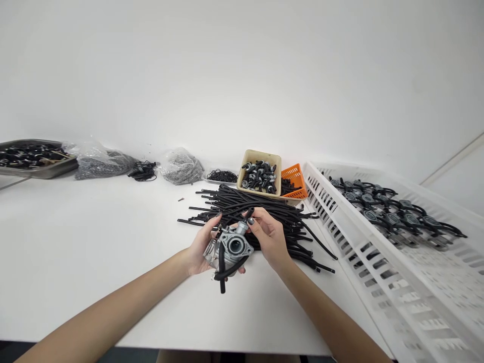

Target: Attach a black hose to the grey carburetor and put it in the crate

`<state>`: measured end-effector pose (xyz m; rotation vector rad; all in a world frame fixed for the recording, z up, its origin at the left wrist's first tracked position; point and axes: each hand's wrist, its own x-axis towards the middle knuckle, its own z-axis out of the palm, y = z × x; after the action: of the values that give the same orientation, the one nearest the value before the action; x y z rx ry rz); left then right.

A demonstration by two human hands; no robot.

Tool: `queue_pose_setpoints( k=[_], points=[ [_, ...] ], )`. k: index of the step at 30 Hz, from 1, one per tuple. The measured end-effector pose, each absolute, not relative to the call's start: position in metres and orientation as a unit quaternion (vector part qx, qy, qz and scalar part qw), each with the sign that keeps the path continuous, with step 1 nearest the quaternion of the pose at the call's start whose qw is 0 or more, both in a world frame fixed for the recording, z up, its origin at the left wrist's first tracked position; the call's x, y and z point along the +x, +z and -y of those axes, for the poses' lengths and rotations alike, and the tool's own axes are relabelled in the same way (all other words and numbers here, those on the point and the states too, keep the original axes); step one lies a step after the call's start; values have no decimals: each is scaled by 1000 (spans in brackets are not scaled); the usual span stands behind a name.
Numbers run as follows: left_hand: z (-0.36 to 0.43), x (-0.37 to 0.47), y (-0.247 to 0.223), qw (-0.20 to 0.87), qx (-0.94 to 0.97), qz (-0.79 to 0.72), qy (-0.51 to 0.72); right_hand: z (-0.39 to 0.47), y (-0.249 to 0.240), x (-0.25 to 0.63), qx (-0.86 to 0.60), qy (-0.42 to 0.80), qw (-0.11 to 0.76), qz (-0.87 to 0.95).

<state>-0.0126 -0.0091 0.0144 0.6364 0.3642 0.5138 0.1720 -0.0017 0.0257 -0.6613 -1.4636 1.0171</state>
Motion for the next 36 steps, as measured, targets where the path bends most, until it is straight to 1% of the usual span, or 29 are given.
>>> queue_pose_setpoints(
  k=[5,16,28,36],
  points=[
    [9,-12,13,895,331,-175,241,5,34,174,-258,485,566,614],
    [9,-13,13,891,335,-176,250,5,37,174,-247,508,554,612],
    [10,-14,13,894,309,-185,268,3,37,173,-249,503,554,615],
    [13,-11,21,876,301,-226,301,2,37,174,-248,499,552,621]
  ],
)
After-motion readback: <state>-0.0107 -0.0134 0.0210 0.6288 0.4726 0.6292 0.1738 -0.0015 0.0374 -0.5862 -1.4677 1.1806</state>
